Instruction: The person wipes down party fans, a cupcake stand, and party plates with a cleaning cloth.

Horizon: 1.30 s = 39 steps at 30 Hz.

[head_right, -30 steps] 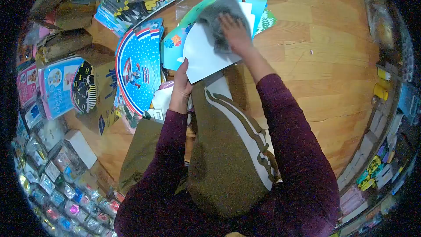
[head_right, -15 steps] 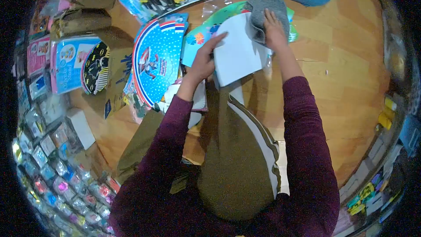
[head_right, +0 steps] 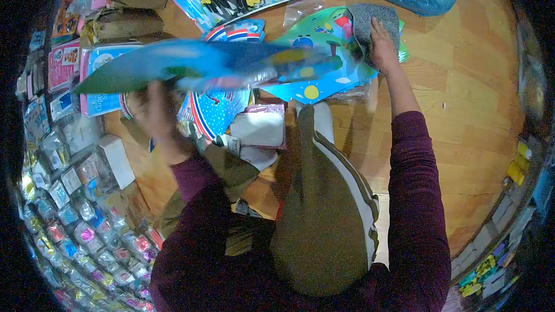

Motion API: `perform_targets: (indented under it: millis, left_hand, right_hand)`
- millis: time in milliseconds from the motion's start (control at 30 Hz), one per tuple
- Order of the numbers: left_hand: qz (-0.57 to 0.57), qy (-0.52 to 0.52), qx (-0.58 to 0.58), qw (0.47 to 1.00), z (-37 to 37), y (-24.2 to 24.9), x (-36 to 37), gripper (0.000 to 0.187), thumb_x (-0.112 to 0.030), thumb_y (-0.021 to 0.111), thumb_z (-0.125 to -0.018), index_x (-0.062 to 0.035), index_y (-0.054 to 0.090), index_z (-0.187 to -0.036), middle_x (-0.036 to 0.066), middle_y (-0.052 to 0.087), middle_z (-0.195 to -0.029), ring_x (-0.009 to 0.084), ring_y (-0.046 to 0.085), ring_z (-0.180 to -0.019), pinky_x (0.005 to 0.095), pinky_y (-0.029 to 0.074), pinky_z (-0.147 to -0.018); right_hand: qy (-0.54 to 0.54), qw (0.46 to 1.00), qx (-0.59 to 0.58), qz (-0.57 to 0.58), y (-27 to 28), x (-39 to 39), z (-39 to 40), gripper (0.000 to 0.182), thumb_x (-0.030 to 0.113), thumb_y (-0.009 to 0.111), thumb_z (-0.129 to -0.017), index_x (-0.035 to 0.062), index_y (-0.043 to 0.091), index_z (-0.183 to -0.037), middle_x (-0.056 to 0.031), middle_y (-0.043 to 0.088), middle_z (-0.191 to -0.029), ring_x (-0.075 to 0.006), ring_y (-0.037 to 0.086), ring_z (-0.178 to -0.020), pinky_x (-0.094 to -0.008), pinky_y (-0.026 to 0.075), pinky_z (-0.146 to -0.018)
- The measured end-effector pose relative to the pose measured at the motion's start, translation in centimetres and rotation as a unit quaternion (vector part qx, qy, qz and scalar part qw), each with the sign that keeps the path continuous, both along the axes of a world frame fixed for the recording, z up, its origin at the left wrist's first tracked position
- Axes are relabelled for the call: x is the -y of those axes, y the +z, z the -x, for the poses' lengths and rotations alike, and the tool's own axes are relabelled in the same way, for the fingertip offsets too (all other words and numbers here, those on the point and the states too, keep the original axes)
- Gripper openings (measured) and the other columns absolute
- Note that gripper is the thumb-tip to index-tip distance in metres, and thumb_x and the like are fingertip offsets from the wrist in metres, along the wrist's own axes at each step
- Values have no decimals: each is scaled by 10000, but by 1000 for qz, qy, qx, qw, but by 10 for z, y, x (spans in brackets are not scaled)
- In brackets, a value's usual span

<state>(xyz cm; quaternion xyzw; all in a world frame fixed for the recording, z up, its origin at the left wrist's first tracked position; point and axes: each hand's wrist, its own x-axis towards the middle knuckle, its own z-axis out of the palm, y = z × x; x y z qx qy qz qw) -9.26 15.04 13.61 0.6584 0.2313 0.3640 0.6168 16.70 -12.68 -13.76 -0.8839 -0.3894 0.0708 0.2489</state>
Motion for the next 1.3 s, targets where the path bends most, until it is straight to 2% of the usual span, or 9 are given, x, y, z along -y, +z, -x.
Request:
perform_targets:
  millis: [167,300,533,700,733,833,933,1033,1300]
  left_hand:
    - [-119,-65,-213,968,40,19,-87,218,-7,514,-807,25,494,-1022,78,540,-915,145,561,-747,276,492,-674]
    - [-152,-196,-512,823,25,-14,-113,233,-37,501,-827,32,484,-1049,62,545,-862,134,569,-732,232,456,-630]
    - [-87,-324,-523,783,-17,-114,-158,279,-106,611,-741,14,521,-977,162,592,-839,249,581,-801,330,441,-689]
    - [-536,-87,-459,703,-36,-114,-113,303,-109,643,-692,-15,538,-960,184,538,-918,317,544,-869,357,431,-738]
    - [-491,-92,-398,769,-35,-112,-98,308,-104,634,-695,-31,535,-977,173,514,-934,328,528,-884,356,432,-739]
    - [-256,-161,-301,904,-22,-118,-15,357,-131,645,-697,-12,511,-1006,154,528,-974,306,516,-893,374,425,-762]
    - [-431,-277,-357,780,-8,-143,59,499,-89,649,-634,-45,479,-1101,220,436,-1151,360,425,-1069,399,357,-900]
    - [-570,-299,-408,648,-3,-175,85,503,-53,503,-732,-80,387,-1220,248,359,-1230,389,345,-1153,426,350,-897]
    - [-568,-321,-431,624,-17,-209,91,553,-52,508,-726,-70,335,-1251,254,333,-1242,414,329,-1148,417,356,-893]
  right_hand:
    - [-12,1000,7,27,4,-3,5,594,-62,464,-678,9,338,-1254,-146,249,-1355,-326,243,-1241,-371,230,-1018]
    - [-15,999,9,36,6,-5,7,599,-52,470,-685,17,328,-1263,-143,243,-1359,-324,244,-1241,-377,236,-1015]
    - [-12,999,4,37,9,-3,8,588,-41,474,-702,7,314,-1266,-152,239,-1357,-334,234,-1241,-366,213,-1027]
    - [-9,999,29,26,10,2,5,535,-15,472,-734,15,347,-1254,-174,309,-1319,-326,292,-1218,-357,255,-1002]
    - [-64,995,-66,-44,10,4,3,492,6,464,-752,12,374,-1236,-191,353,-1283,-331,333,-1190,-354,274,-986]
    - [-200,948,-214,-121,19,13,-1,344,71,433,-805,-13,473,-1136,-197,504,-1132,-310,469,-1064,-341,347,-914]
    - [-320,705,-441,-454,57,23,8,256,115,423,-838,-19,505,-1040,-104,541,-997,-206,518,-905,-310,406,-818]
    - [-356,610,-487,-514,57,56,19,275,137,418,-858,-11,471,-1083,-112,528,-1035,-214,514,-923,-325,407,-819]
    - [-427,557,-481,-526,67,100,44,287,194,418,-884,-2,460,-1089,-113,520,-1072,-222,510,-968,-354,418,-827]
